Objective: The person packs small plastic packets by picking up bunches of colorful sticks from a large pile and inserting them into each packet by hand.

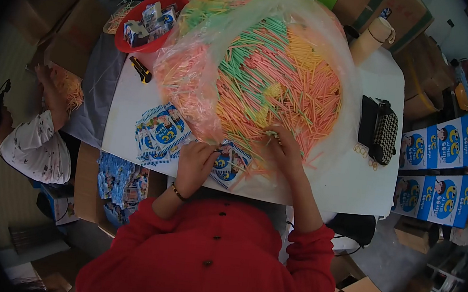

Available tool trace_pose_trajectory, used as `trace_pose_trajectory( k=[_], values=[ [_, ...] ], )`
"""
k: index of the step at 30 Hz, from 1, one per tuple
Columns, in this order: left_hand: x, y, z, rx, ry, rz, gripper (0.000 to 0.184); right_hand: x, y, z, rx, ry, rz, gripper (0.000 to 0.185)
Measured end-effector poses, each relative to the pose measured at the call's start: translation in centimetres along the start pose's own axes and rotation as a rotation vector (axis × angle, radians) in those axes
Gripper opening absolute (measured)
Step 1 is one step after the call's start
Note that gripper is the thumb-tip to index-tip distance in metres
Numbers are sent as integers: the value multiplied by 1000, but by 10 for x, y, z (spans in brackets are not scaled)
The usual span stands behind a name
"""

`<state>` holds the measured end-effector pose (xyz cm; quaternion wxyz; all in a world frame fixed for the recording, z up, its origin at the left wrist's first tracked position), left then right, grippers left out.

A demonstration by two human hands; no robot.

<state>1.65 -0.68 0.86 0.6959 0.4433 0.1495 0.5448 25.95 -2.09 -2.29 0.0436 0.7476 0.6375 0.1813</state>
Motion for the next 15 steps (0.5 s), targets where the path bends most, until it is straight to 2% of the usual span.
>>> trace_pose_trajectory(
  k=[2,3,5,6,8,9,11,12,14,15],
  values=[
    [2,23,12,-52,-54,154,13,-2,-4,9,6,32,-28,16],
    [3,28,14,-55,-55,154,13,-1,-3,11,2,32,-27,16],
    [3,37,5,-387,100,186,11,4,5,27,608,-209,155,18],
    [3,36,5,-391,102,191,11,8,9,27,603,-208,151,18],
    [2,13,-13,-1518,562,30,14,10,19,39,1111,-354,493,20],
    [5,15,-13,-1518,560,35,14,12,21,35,1113,-353,487,20],
    [8,5,-7,-1562,737,-157,21,9,21,32,1090,-449,465,18],
    [7,2,-7,-1561,737,-155,21,8,17,25,1092,-450,463,18],
    [2,-19,-4,-1653,764,-337,22,-1,12,13,795,-411,562,17],
    [-2,-32,-8,-1646,769,-335,21,-8,13,22,798,-415,559,17]
  ],
)
Point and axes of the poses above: each hand's wrist, its own x-axis towards the middle knuckle, its own y-axis out of the back of the hand, z = x × y, the point moved 5 cm from there along x, towards the middle knuckle, and after that the axes turned 7 degrees about y, right-handed, at the moved point
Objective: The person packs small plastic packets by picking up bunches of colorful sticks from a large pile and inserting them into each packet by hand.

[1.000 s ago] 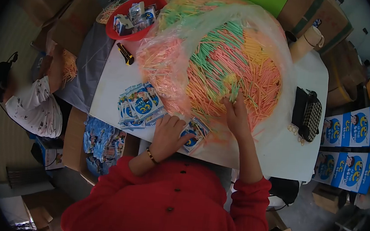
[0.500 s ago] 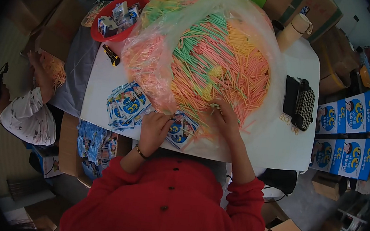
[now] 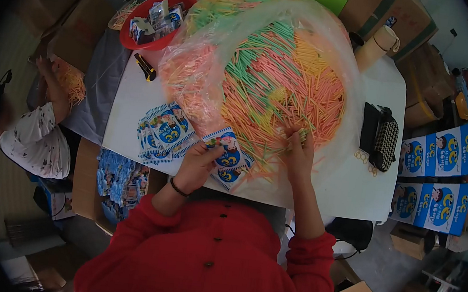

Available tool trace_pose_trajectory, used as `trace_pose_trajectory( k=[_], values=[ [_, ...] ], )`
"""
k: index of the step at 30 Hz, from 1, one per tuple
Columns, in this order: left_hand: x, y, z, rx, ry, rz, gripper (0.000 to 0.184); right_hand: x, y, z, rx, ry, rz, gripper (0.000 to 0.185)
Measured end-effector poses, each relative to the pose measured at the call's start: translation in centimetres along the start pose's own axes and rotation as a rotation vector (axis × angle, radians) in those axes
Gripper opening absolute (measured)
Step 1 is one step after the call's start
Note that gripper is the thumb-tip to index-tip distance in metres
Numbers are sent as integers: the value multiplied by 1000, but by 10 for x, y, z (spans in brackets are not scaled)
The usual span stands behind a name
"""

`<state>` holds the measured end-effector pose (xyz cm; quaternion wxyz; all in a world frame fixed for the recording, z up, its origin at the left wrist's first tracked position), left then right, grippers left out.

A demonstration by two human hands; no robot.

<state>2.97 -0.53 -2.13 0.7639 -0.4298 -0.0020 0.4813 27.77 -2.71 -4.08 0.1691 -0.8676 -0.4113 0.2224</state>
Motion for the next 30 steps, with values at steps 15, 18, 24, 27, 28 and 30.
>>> trace_pose_trajectory(
  k=[15,18,24,27,28,30],
  values=[
    [4,-17,-9,390,-93,-43,17,-70,-73,-42,243,46,-550,12],
    [5,-17,-12,507,-127,-90,21,-72,-80,-50,176,201,-618,15],
    [0,-28,-7,492,-234,-122,23,-74,-88,-31,-162,312,-748,18],
    [-5,-37,-3,313,-198,-82,25,-73,-83,-22,-704,493,-779,17],
    [-3,-30,-6,313,-198,-80,25,-72,-78,-14,-501,327,-751,16],
    [2,-19,-18,514,-85,-169,26,-70,-73,-9,-298,162,-713,15]
  ],
)
Point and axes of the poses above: each hand's wrist, its own x-axis towards the middle knuckle, its own y-axis out of the back of the hand, z = x × y, the point moved 5 cm from there along x, towards the middle knuckle, and after that the axes turned 7 degrees about y, right-handed, at the moved point
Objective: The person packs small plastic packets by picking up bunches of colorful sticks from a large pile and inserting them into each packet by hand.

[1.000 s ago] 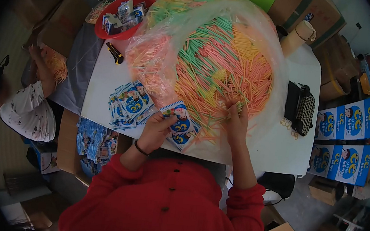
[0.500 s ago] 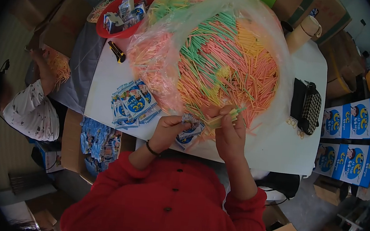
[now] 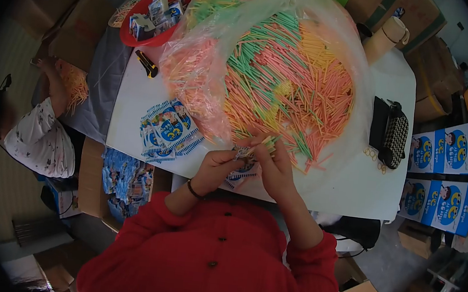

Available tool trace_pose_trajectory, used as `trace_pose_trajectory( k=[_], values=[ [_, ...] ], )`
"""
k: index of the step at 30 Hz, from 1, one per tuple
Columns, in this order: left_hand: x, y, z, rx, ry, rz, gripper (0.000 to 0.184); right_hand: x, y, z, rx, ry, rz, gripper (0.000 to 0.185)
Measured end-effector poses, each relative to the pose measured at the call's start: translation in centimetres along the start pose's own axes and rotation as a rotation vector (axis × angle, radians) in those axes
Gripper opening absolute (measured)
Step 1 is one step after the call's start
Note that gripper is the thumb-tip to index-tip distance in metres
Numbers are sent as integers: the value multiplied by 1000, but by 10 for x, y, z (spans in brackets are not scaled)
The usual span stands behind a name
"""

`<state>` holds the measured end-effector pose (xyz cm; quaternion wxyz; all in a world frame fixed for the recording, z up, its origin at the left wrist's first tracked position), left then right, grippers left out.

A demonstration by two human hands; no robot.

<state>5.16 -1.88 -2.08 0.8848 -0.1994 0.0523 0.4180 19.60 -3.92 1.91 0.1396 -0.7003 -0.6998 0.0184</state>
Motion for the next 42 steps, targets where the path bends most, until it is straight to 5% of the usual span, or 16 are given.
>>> trace_pose_trajectory(
  k=[2,6,8,9,11,15,24,29,35,42],
  values=[
    [2,-2,-4,22,-22,-7,23,-2,7,7,451,-189,211,18],
    [3,-4,3,57,-54,-45,24,1,8,0,394,-168,213,20],
    [2,-10,7,-26,-72,-27,27,0,1,-2,-78,-12,-95,14],
    [2,-11,9,-108,-91,-10,30,1,1,-5,-77,-15,-93,14],
    [3,-8,4,-93,-67,-39,32,8,-4,-22,-682,214,-253,14],
    [12,-5,10,-23,-46,-39,33,20,-2,-30,-446,228,-223,14],
    [32,-13,18,-125,-149,-24,25,34,2,-46,-753,214,-435,32],
    [42,-15,18,-55,-179,-53,29,39,19,-28,-273,67,-246,48],
    [52,-13,33,-121,-242,-93,38,38,20,-40,-545,97,-287,70],
    [45,-11,34,-179,-204,-89,44,27,42,-22,-647,140,-52,28]
  ],
)
Point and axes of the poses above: each hand's wrist, its own x-axis towards the middle knuckle, its own y-axis out of the back of the hand, z = x × y, the point moved 5 cm from there along x, towards the middle knuckle, and after that the axes turned 7 degrees about y, right-handed, at the moved point
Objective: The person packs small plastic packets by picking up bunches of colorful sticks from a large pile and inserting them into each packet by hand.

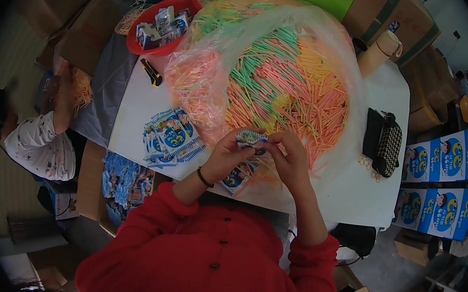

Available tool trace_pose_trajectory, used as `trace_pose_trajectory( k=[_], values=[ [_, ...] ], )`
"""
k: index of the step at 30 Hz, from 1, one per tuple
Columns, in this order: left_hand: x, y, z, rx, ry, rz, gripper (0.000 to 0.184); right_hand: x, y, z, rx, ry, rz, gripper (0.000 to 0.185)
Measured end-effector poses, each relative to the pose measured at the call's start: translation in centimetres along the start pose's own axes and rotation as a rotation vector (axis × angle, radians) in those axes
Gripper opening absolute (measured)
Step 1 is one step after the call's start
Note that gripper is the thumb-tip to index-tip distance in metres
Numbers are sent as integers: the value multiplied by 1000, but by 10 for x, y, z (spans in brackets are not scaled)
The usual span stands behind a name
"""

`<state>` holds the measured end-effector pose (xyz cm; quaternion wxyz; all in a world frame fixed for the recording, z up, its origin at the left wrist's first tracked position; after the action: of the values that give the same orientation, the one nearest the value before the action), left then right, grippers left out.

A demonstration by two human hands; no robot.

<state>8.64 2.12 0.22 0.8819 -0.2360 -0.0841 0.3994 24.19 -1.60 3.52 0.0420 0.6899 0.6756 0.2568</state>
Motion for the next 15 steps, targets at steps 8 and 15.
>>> trace_pose_trajectory(
  k=[8,15],
  values=[
    [-23,17,28,479,-283,153,42,1,-21,-23,19,86,40,9],
    [-79,78,115,705,-236,835,43,28,-7,-4,-43,-17,138,12]
  ],
)
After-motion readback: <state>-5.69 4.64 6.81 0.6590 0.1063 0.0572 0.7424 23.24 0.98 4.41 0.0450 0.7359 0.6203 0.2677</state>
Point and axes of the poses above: each hand's wrist, its own x-axis towards the middle knuckle, its own y-axis out of the back of the hand, z = x × y, the point moved 5 cm from there along x, towards the middle knuckle, and after that the axes turned 7 degrees about y, right-handed, at the moved point
